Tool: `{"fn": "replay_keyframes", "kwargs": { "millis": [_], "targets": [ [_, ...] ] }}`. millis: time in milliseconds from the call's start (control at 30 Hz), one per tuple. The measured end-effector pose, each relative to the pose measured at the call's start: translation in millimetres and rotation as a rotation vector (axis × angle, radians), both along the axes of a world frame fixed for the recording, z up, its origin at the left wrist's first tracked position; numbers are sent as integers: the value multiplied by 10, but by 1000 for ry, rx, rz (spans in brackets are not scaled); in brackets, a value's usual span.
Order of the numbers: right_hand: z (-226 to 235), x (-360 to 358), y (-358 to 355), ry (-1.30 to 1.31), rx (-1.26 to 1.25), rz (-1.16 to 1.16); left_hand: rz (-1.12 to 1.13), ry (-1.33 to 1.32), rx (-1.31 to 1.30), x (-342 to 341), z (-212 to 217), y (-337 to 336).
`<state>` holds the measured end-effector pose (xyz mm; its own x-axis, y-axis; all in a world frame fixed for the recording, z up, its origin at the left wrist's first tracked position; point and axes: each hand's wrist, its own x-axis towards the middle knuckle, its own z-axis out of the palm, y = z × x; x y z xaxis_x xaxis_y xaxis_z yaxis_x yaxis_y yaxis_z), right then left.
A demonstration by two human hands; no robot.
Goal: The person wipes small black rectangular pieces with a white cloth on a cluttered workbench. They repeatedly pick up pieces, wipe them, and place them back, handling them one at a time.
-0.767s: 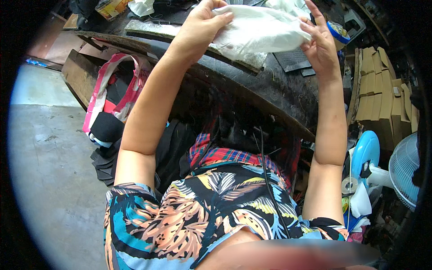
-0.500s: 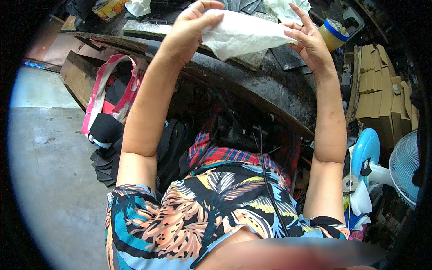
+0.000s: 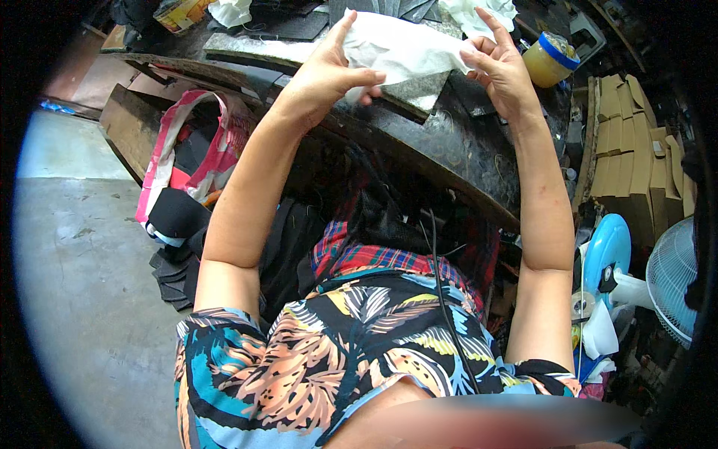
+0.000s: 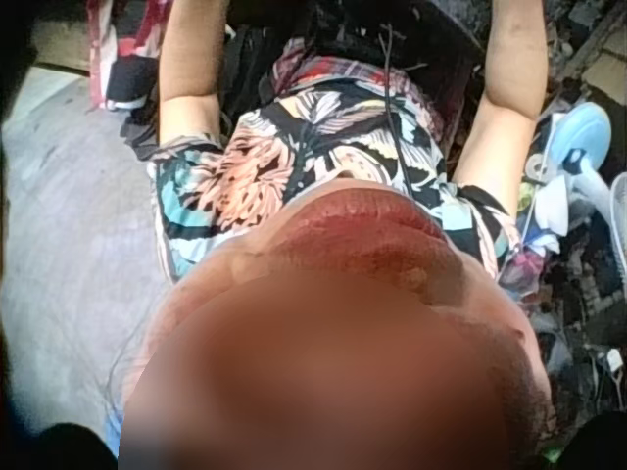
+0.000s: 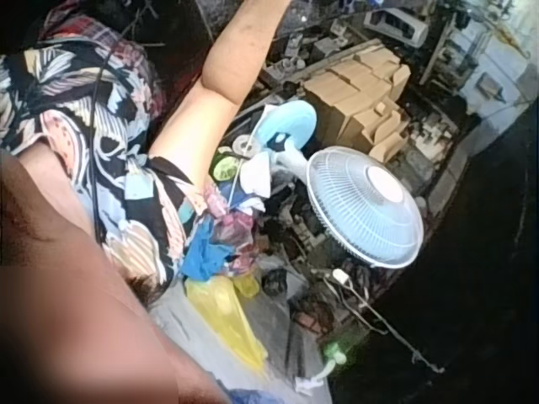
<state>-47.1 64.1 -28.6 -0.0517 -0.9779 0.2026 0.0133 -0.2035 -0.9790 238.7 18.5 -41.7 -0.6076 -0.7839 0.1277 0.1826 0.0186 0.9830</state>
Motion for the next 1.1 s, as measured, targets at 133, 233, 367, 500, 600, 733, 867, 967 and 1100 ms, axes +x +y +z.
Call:
{"fn": "replay_keyframes", "kwargs": {
  "millis": [133, 233, 367, 500, 600, 733, 867, 967, 1100],
  "targets": [
    [75, 28, -23, 111, -2, -123, 33, -152, -127, 176, 110, 68],
    [-16, 4, -86, 199, -40, -129, 16, -247, -172, 238, 166, 145],
    [-132, -94, -164, 158, -43, -121, 263, -560, -655, 249, 281, 312],
    [-174, -70, -202, 203, -62, -58, 524, -682, -1237, 146, 413, 355],
    [-169, -43, -182, 150, -60, 12, 164, -385, -1493, -174, 352, 39],
    [-141, -152, -142, 95, -22, -37, -123, -764, -1477, -415, 11, -197],
    [-142, -325, -206, 219, -116, -170, 3, -753, -1479, -366, -97, -170],
    [-154, -426, -226, 379, -217, -294, 47, -915, -1458, -347, -3, -33],
    [-109, -484, -180, 486, -223, -371, 136, -998, -1463, -336, 164, 136]
  ]
}}
